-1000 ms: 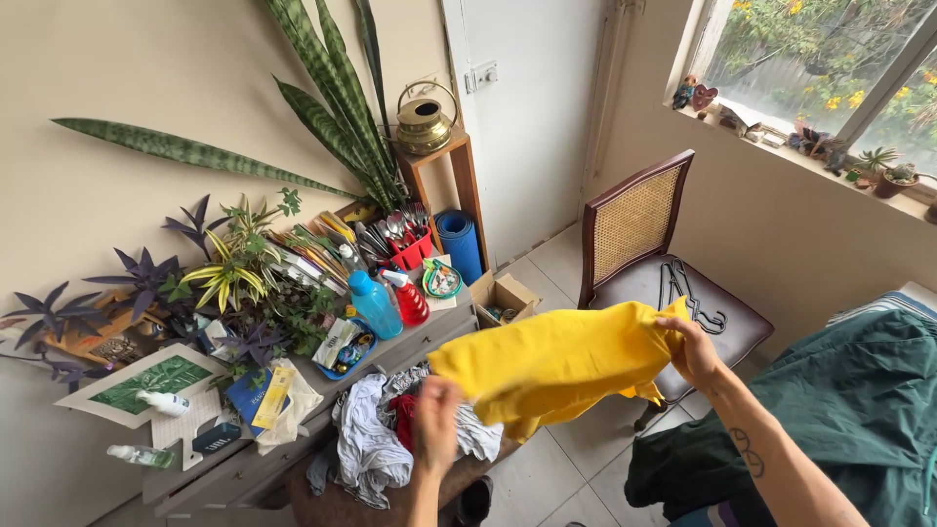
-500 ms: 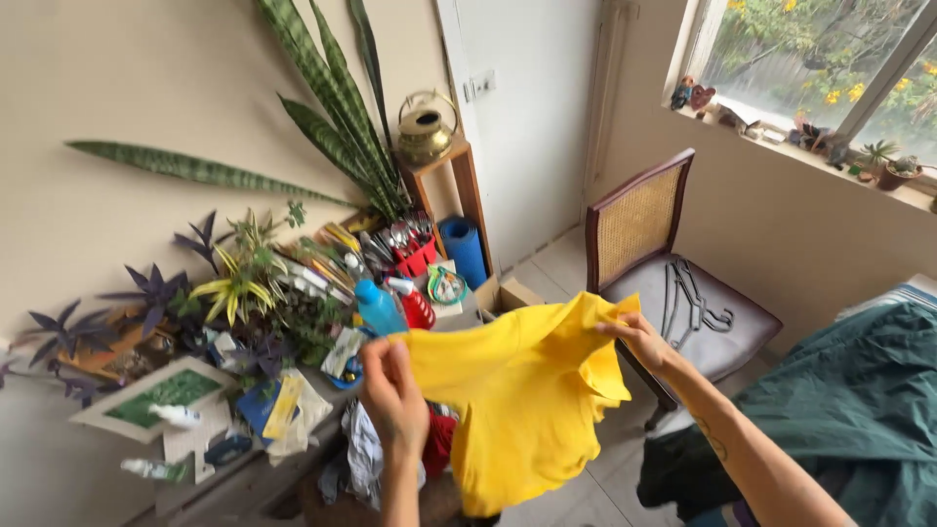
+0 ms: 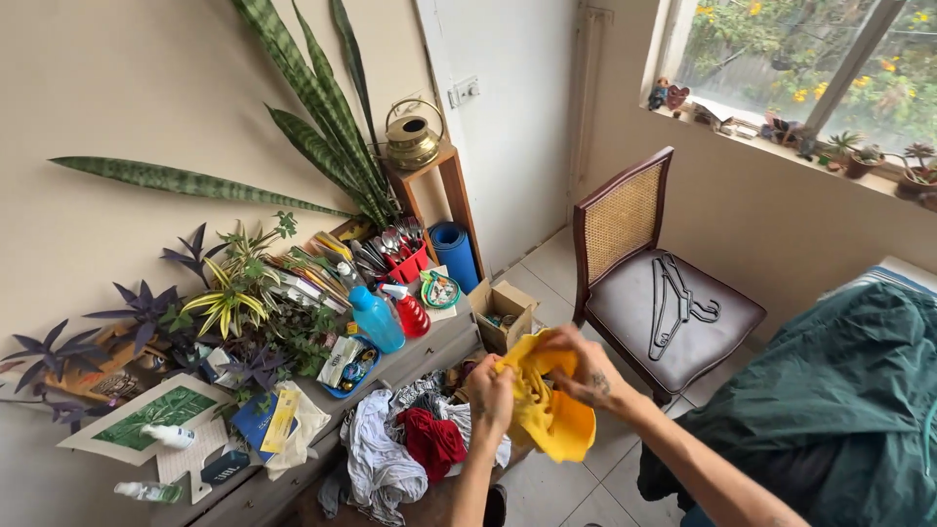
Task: The person is hanging various items of clothing onto plastic hangers and placing them on a rack.
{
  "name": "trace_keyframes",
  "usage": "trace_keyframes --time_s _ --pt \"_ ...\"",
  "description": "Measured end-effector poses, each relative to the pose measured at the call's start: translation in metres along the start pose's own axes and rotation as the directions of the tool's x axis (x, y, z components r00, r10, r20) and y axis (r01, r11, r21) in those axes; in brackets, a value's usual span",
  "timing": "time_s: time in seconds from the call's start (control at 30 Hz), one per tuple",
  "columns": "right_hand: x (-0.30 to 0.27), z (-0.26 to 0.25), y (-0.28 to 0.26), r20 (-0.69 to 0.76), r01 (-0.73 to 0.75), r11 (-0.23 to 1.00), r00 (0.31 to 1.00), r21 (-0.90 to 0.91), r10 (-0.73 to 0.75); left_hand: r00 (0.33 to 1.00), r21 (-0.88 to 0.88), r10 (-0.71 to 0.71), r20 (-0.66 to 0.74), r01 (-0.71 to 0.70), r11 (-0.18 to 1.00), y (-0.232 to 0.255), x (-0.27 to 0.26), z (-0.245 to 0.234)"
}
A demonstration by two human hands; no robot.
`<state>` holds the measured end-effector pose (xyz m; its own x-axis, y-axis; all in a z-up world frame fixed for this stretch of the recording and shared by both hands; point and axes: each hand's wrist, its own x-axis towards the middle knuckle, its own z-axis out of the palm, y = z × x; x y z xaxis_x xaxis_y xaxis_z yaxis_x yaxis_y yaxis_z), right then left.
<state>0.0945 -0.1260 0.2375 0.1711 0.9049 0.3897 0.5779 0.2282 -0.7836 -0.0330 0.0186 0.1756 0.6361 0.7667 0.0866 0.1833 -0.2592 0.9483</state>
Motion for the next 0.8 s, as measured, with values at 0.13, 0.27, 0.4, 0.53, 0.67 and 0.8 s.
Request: trace_keyframes --time_s 0.13,0.27,0.4,0.53,0.67,0.8 --pt "-0.037 0.067 0.065 -0.504 -0.524 0.846 0.758 -0.092 0.415 0.92 -0.518 -0.332 0.211 0.393 0.76 0.013 0.0 -0.006" --pt "-0.068 0.11 0.102 -0.235 -0.835 0.49 0.438 0.252 0.868 0.901 -0.649 -0.271 0.337 0.431 0.627 -0.059 0.01 0.0" --pt "-0.086 0.097 0.137 -0.076 -0.618 0.525 0.602 0.585 0.795 0.836 -0.685 -0.418 0.357 0.538 0.492 0.0 -0.008 -0.064" --pt "-0.068 0.044 0.099 0.321 -0.485 0.044 0.641 0.873 0.697 0.88 -0.616 -0.351 0.32 0.475 0.629 -0.135 -0.004 -0.109" --pt "-0.014 0.009 0.012 0.463 -0.564 0.01 0.688 0.826 0.559 0.869 -0.517 -0.356 0.343 0.491 0.701 -0.201 -0.017 -0.125" --pt "0.01 0.015 0.0 0.558 -0.609 0.072 0.762 0.79 0.329 0.941 -0.063 -0.101 0.324 0.128 0.99 -0.124 -0.044 -0.096"
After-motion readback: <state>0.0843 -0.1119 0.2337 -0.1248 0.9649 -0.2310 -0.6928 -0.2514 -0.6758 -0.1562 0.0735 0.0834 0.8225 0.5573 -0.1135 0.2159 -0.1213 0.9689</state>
